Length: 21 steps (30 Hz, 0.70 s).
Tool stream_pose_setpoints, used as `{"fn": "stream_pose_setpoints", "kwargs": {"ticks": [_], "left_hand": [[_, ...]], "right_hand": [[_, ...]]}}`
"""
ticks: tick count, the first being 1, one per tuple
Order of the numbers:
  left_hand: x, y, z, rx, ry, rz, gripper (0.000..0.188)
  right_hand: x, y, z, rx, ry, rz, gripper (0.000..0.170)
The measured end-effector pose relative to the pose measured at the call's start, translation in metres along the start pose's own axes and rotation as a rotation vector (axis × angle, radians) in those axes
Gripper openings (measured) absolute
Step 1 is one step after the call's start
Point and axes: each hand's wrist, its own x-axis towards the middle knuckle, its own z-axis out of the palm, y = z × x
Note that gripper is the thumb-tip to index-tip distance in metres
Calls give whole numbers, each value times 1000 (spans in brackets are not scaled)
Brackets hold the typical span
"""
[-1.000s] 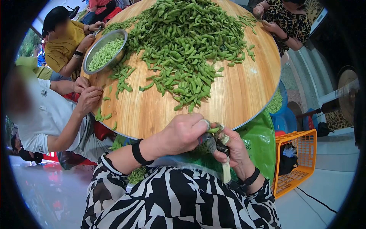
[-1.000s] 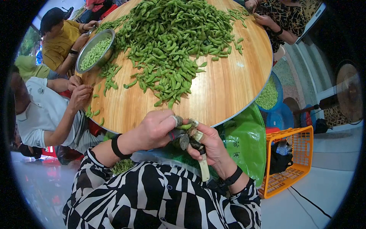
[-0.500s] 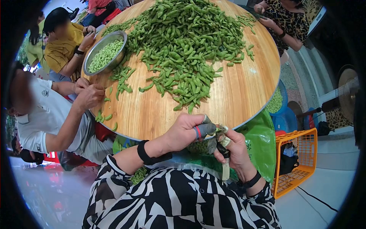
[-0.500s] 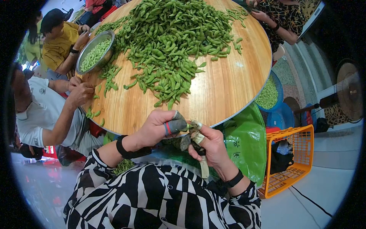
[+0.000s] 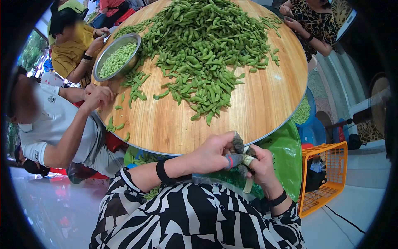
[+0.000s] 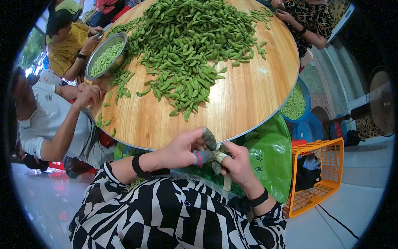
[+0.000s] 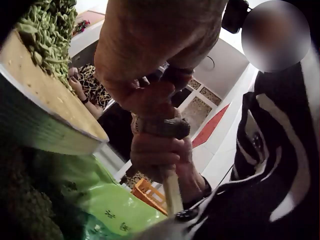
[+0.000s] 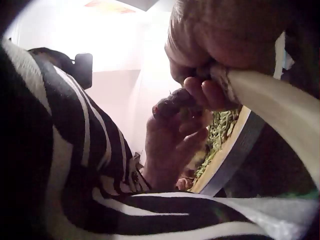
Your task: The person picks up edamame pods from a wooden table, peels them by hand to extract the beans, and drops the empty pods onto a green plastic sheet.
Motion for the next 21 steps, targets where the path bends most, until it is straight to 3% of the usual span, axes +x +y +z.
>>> {"fn": "stream_pose_setpoints", "kwargs": {"ticks": [1,2,7,10,13,17,19,21], "left_hand": [[1,0,3,36,-33,52,28],[1,4,4,-25,-43,-42,29],[5,-18,14,50,-11,-44,37],[6,-23,12,100,-29,8,30],[1,-12,13,208,-156,-53,34],[-5,-13,17,226,-99,-65,37],[-3,-22,15,88,25,125,32],[-14,-16,7,115,57,27,22]], "right_hand": [[-2,0,-1,-2,-4,2,10],[-4,0,-1,-109,6,-26,9],[-8,17,-13,-375,0,-182,6],[-13,9,-17,-356,41,-124,6],[-15,10,-30,-355,104,-102,5],[-13,6,-24,-337,70,-59,7],[-9,5,-13,-310,48,-48,9],[-3,5,-4,-214,14,5,13]]}}
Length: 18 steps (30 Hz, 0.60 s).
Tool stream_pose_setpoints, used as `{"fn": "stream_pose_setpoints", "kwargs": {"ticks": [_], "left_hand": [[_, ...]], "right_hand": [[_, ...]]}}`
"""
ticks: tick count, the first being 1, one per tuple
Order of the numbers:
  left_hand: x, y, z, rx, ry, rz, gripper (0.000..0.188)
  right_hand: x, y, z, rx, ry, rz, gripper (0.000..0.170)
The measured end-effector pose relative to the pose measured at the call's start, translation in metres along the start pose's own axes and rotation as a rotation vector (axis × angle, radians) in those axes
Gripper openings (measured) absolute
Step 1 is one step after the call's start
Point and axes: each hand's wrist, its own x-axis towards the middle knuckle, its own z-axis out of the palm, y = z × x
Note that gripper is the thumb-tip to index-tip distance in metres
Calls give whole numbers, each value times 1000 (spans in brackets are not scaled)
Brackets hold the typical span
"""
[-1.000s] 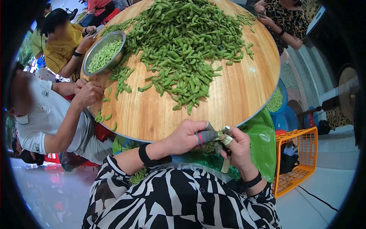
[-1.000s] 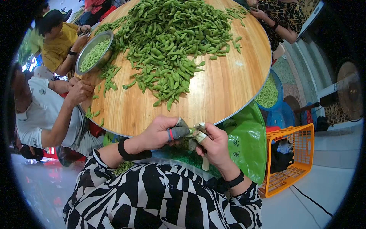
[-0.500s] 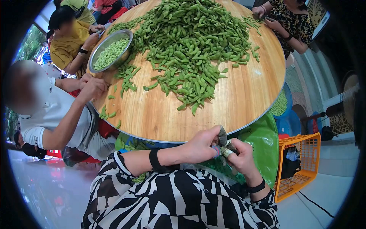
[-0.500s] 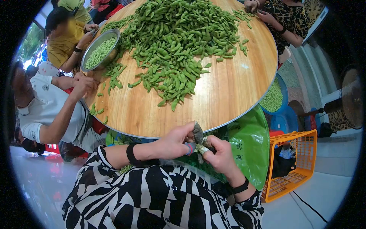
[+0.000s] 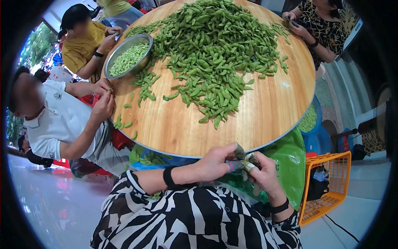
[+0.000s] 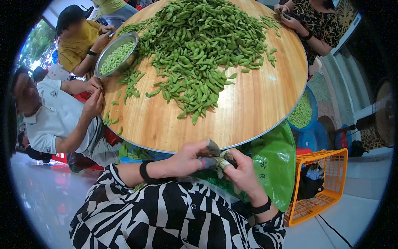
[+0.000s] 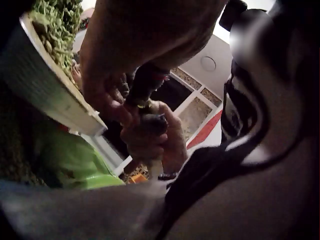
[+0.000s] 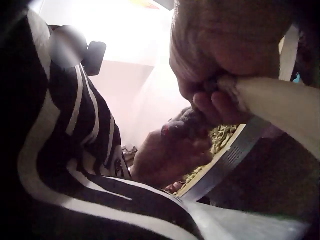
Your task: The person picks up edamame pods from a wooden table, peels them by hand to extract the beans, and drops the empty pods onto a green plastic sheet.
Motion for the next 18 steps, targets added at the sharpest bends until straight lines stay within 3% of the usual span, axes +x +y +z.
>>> {"fn": "stream_pose_setpoints", "kwargs": {"ticks": [2,4,6,8,9,12,13,18], "left_hand": [[-14,14,-16,197,53,96,20],[-42,38,-54,770,-52,232,21],[-69,66,-82,1151,-266,-261,21],[-86,80,-97,1337,-352,-397,13],[-83,75,-105,1340,-349,-399,13],[-50,67,-131,1163,173,112,12],[-30,62,-138,1138,327,196,12],[48,33,-169,1287,482,267,12]], "right_hand": [[7,4,2,38,-47,-14,14],[12,11,-1,304,-38,-41,16],[13,6,-6,430,-94,-17,22],[14,6,-4,744,10,-25,25],[15,6,-1,764,21,-12,26],[16,5,13,738,-1,16,26],[16,9,16,722,-34,20,27],[11,7,20,635,-40,24,27]]}}
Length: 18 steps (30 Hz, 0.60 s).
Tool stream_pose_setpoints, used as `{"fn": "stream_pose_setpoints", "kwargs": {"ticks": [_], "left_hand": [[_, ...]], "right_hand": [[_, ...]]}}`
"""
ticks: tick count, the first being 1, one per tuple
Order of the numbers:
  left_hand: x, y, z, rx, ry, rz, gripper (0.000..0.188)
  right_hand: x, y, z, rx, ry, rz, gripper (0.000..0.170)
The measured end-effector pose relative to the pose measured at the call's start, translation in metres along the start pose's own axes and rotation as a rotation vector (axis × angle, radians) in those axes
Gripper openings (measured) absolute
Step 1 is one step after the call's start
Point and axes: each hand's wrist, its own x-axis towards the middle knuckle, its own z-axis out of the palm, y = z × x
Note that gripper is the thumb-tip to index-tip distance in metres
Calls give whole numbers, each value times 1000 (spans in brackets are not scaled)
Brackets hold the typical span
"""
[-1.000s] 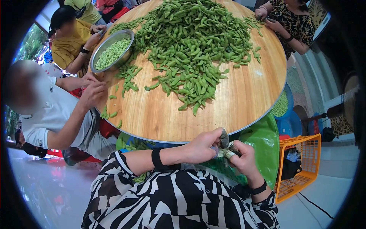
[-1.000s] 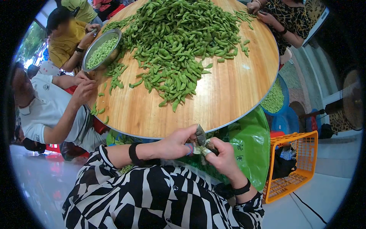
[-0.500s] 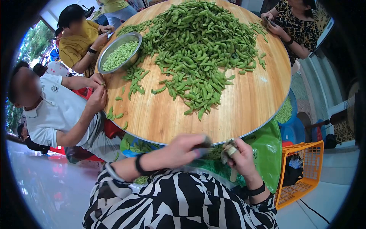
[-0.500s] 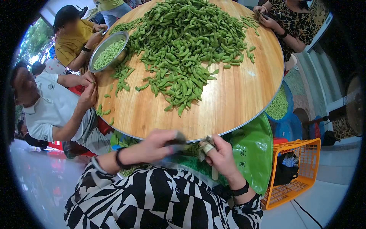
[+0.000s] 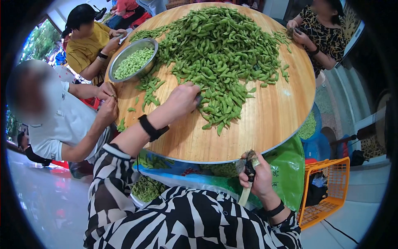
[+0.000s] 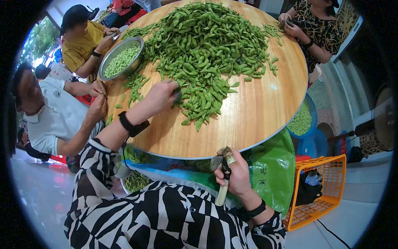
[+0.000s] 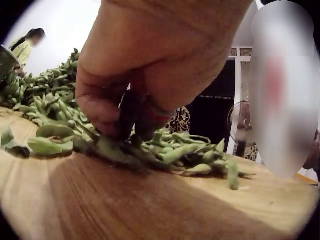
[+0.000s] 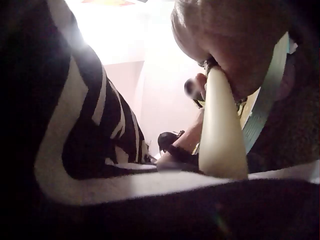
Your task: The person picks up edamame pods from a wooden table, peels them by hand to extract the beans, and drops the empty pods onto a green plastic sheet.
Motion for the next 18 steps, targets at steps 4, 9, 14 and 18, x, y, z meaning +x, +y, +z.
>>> {"fn": "stream_pose_setpoints", "kwargs": {"ticks": [4,9,14,18], "left_hand": [[5,5,3,82,-43,-37,13],[-15,7,-1,-74,57,62,19],[-27,36,-19,-551,-2,-166,17],[-37,75,-20,-993,-172,-296,12]], "right_hand": [[0,-1,1,-53,-34,22,27],[3,-3,4,-112,-15,26,28],[7,-13,12,-326,-70,-86,37],[15,-17,27,-341,-88,-140,43]]}}
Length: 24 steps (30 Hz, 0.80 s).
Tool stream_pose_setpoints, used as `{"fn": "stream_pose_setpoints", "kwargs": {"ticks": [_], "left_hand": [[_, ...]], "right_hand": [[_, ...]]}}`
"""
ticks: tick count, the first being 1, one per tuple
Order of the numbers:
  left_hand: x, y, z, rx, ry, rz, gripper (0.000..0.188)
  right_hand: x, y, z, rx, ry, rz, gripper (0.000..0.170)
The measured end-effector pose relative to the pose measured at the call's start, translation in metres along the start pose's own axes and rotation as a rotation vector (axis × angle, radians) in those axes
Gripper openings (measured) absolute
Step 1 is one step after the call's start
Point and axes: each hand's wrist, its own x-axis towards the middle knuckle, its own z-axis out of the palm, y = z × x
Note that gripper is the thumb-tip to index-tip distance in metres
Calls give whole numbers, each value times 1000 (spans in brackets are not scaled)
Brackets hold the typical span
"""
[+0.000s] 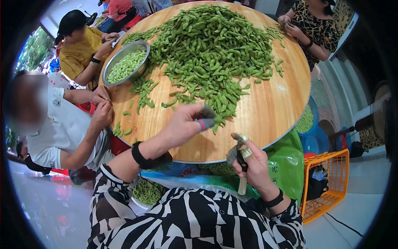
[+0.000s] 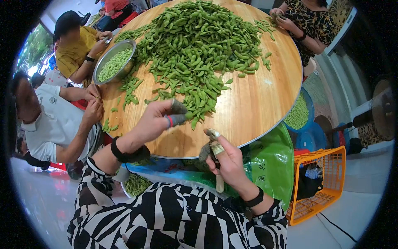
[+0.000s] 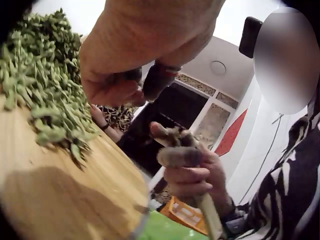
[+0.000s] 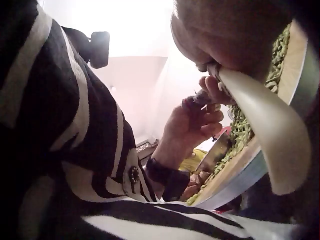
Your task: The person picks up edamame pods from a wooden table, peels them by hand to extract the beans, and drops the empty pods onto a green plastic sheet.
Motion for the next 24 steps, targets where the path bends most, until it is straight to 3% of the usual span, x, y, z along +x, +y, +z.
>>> {"fn": "stream_pose_setpoints", "kwargs": {"ticks": [1,6,8,15,17,20,24], "left_hand": [[-6,7,11,-144,-30,-58,13],[-14,-3,41,-309,-95,-75,17],[-13,-13,47,-374,-79,-16,17],[-17,-7,50,-381,-56,0,17],[-19,-4,48,-207,-62,29,18],[-19,-2,47,-175,-89,83,18],[-16,-13,52,-294,-67,168,13]], "right_hand": [[1,-2,3,3,-16,-15,42],[2,3,6,52,-71,-67,42],[0,6,4,55,-68,-67,43],[-1,9,4,9,-52,-107,44],[0,9,5,20,-52,-130,43],[0,8,4,19,-7,-96,43],[-2,6,-1,57,-18,-115,38]]}}
